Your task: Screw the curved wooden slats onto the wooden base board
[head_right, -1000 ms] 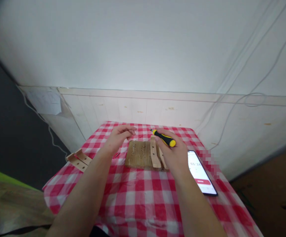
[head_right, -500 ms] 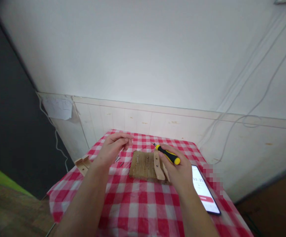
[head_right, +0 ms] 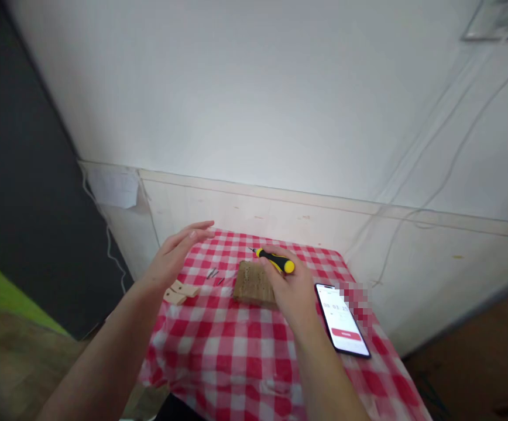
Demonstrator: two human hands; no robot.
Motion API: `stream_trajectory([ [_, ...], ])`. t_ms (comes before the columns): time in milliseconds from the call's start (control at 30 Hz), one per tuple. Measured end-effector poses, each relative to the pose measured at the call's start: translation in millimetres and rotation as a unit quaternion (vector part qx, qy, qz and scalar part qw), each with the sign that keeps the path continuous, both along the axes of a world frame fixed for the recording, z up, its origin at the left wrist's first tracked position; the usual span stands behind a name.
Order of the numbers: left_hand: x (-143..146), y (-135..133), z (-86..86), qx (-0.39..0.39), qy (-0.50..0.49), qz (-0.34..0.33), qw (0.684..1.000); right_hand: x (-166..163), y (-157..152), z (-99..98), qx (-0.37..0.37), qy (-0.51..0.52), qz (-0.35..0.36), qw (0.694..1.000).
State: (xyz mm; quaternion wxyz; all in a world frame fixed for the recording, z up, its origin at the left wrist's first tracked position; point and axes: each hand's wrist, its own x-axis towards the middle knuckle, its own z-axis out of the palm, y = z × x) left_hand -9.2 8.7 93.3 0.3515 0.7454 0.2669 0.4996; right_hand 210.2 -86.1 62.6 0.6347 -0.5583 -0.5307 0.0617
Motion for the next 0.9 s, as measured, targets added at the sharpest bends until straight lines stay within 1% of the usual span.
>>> stream_trajectory([
  [100, -26.0, 3.1, -2.7, -0.014, -0.034, 0.021, 0.999, -20.6, 18.2, -17.6, -0.035, -0.003, 0.053, 0.998],
  [200, -50.4, 8.7, -10.4, -0.020, -0.075, 0.061, 0.995, -49.9, 40.1, -32.6, -0.070, -0.007, 0.103, 0.992],
  [300, -70.6, 13.8, -24.5, -0.031, -0.079, 0.110, 0.990, -82.8, 56.7, -37.5, -0.112, -0.032, 0.165, 0.979],
  [400, -86.5, 19.1, -44.5, -0.051, -0.070, 0.147, 0.985, -109.9, 69.3, -37.8, -0.126, -0.050, 0.206, 0.969],
  [533, -103.8, 28.4, -74.3, -0.080, -0.030, 0.181, 0.980, -132.1, 84.4, -44.0, -0.121, -0.040, 0.230, 0.965],
  [633, -115.9, 36.6, -94.0, -0.074, 0.041, 0.229, 0.970, -143.6, 92.8, -49.5, -0.137, -0.030, 0.257, 0.956],
  [733, -125.7, 43.8, -110.4, -0.100, 0.113, 0.257, 0.955, -153.0, 98.2, -52.0, -0.160, -0.041, 0.282, 0.945],
  [800, -129.2, 47.2, -119.5, -0.118, 0.151, 0.262, 0.946, -156.8, 100.6, -53.2, -0.166, -0.053, 0.300, 0.938],
  [900, -128.8, 50.4, -130.6, -0.136, 0.183, 0.243, 0.943, -157.6, 101.9, -55.9, -0.173, -0.052, 0.312, 0.933],
])
